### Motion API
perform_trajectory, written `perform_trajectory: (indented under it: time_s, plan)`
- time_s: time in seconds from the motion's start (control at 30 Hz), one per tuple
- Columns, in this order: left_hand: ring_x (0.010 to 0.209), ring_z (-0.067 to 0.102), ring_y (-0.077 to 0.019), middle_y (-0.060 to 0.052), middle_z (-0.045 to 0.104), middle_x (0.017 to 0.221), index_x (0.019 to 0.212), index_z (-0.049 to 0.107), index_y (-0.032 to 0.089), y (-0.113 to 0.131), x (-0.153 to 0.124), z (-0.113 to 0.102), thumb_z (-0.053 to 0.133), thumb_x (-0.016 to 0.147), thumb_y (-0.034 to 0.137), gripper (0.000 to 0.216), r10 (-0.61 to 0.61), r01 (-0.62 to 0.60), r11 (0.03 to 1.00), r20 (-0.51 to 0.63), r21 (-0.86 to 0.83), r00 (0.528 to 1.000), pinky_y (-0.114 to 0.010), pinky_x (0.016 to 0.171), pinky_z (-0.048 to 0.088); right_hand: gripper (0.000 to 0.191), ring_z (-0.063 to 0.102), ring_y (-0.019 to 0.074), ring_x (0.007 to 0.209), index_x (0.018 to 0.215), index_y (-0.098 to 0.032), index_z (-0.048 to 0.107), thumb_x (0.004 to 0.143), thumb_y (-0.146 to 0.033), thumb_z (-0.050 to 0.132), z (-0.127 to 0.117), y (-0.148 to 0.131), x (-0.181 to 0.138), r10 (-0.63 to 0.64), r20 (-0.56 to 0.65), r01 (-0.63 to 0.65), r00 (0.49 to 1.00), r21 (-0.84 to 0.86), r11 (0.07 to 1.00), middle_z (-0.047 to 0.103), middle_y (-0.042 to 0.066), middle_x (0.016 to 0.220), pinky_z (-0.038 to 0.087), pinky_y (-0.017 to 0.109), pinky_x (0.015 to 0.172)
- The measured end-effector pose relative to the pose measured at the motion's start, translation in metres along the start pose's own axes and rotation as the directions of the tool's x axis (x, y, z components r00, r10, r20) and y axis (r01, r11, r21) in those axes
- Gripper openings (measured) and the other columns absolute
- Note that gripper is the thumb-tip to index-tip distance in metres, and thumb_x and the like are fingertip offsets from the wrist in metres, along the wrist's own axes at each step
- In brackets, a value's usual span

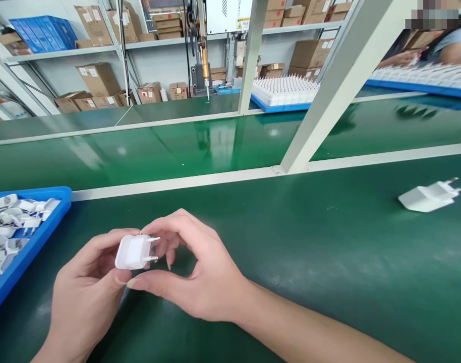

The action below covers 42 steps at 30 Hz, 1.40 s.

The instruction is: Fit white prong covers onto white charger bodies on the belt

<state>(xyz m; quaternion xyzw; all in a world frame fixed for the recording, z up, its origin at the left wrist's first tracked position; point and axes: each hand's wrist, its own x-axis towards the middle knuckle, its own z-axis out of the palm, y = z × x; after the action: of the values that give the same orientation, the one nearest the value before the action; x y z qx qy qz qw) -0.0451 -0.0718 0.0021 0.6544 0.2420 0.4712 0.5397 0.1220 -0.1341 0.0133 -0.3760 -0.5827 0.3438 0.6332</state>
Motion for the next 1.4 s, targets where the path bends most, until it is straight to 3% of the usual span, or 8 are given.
perform_trajectory:
  time_s: [0.13,0.57,0.7,0.83,1.03,1.2,1.3,1.4]
  plan:
    - [0.083,0.072,-0.0125,0.001,0.074,0.103,0.11,0.076,0.036,0.0,0.001,0.002,0.083,0.083,0.031,0.028,0.008,-0.005,0.998,0.041,-0.067,0.999,-0.015,0.07,0.061,0.031,0.059,0.0157,0.078,0.113,-0.022,0.067,0.091,-0.039,0.08,0.0,0.0,0.002,-0.006,-0.022,0.005,1.0,-0.037,0.999,0.059,0.003,0.093,0.053,0.03,0.07]
    - [0.086,0.073,-0.0137,0.001,0.074,0.104,0.112,0.076,0.037,0.003,0.001,-0.001,0.082,0.084,0.029,0.029,0.042,-0.039,0.998,0.061,-0.051,0.997,-0.015,0.073,0.062,0.025,0.058,0.0165,0.078,0.116,-0.026,0.07,0.093,-0.033,0.078,-0.002,0.003,0.001,-0.109,0.002,0.109,0.994,-0.085,0.99,0.064,0.004,0.098,0.054,0.031,0.069]
    - [0.078,0.072,-0.0151,-0.001,0.076,0.098,0.106,0.079,0.033,0.006,-0.001,0.001,0.088,0.077,0.034,0.031,-0.036,0.037,0.998,0.023,-0.056,0.999,-0.016,0.065,0.061,0.025,0.059,0.0169,0.077,0.117,-0.023,0.07,0.095,-0.035,0.076,-0.002,0.0,0.002,-0.208,0.004,0.205,0.978,-0.192,0.96,0.066,0.005,0.095,0.053,0.03,0.066]
    - [0.074,0.072,-0.014,-0.001,0.076,0.092,0.099,0.081,0.03,0.012,-0.005,0.011,0.092,0.07,0.039,0.033,-0.177,0.167,0.969,-0.037,-0.182,0.984,-0.014,0.065,0.06,0.026,0.059,0.0161,0.076,0.118,-0.021,0.069,0.097,-0.035,0.074,-0.002,-0.003,0.003,-0.299,0.022,0.293,0.954,-0.281,0.914,0.068,0.005,0.093,0.052,0.028,0.064]
    - [0.091,0.073,-0.0156,-0.003,0.076,0.107,0.115,0.076,0.033,0.015,-0.009,0.014,0.072,0.094,0.037,0.022,-0.156,0.179,0.942,0.102,-0.284,0.983,-0.016,0.08,0.06,0.025,0.058,0.015,0.075,0.116,-0.018,0.068,0.096,-0.032,0.075,-0.003,-0.004,0.004,-0.347,0.014,0.333,0.938,-0.321,0.887,0.068,0.007,0.093,0.053,0.027,0.064]
    - [0.099,0.07,-0.0137,-0.001,0.073,0.115,0.13,0.069,0.035,0.015,-0.006,0.005,0.053,0.104,0.02,0.034,0.009,-0.002,1.0,0.23,-0.031,0.973,-0.016,0.087,0.057,0.027,0.062,0.0149,0.074,0.115,-0.018,0.065,0.092,-0.021,0.079,-0.007,-0.009,0.004,-0.419,0.074,0.404,0.905,-0.46,0.791,0.069,0.006,0.094,0.055,0.027,0.064]
    - [0.087,0.067,-0.0081,0.002,0.073,0.106,0.125,0.07,0.034,0.016,-0.005,0.005,0.048,0.104,0.013,0.037,0.098,-0.133,0.982,0.24,0.133,0.966,-0.011,0.079,0.053,0.029,0.062,0.0148,0.068,0.113,-0.017,0.062,0.089,-0.013,0.078,-0.008,-0.01,0.004,-0.465,0.14,0.452,0.874,-0.583,0.675,0.068,0.004,0.085,0.054,0.027,0.062]
    - [0.074,0.061,-0.0051,0.004,0.07,0.095,0.114,0.07,0.029,0.016,-0.007,0.007,0.044,0.105,0.013,0.032,0.1,-0.156,0.966,0.255,0.209,0.962,-0.01,0.07,0.049,0.029,0.058,0.0152,0.062,0.113,-0.015,0.06,0.089,-0.011,0.076,-0.009,-0.01,0.006,-0.523,0.202,0.512,0.828,-0.651,0.56,0.065,0.004,0.077,0.05,0.029,0.056]
